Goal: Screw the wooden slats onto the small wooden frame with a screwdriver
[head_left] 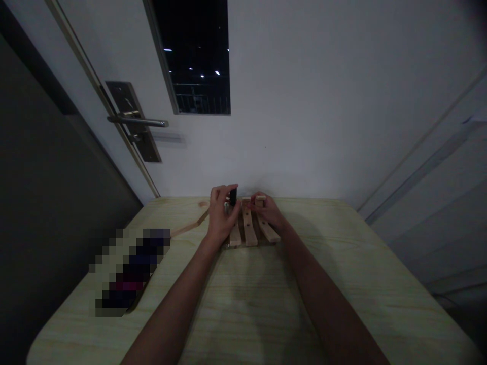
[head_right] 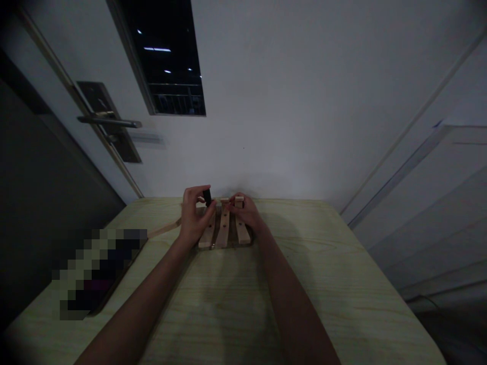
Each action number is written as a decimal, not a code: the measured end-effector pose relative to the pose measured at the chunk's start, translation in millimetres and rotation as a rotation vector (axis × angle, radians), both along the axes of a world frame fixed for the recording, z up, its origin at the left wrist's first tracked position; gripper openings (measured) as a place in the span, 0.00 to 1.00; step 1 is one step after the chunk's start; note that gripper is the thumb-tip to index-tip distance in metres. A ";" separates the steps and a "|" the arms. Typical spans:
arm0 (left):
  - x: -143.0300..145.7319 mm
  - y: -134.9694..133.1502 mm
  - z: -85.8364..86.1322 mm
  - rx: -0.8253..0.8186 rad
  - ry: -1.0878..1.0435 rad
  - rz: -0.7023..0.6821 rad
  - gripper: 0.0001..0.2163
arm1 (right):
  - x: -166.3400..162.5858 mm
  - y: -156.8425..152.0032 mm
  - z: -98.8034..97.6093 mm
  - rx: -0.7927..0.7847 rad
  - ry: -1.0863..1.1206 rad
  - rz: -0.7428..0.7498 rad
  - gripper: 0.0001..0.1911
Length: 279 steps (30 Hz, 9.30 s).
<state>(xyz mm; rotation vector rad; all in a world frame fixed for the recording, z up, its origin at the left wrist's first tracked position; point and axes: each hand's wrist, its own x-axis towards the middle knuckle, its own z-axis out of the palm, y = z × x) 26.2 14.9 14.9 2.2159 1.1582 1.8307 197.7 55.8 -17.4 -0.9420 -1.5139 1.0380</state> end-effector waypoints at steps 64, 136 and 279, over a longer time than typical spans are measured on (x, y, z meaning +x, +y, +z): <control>-0.8 0.2 -0.6 -0.023 -0.058 0.075 0.20 | 4.5 2.6 -11.6 -0.054 0.113 -0.037 0.16; -2.9 2.7 -1.5 -0.040 -0.072 0.023 0.17 | 5.0 1.9 -11.4 -0.078 0.097 -0.040 0.18; -2.3 3.3 -2.9 0.028 -0.090 0.092 0.15 | 4.1 2.7 -11.2 -0.078 0.081 -0.064 0.17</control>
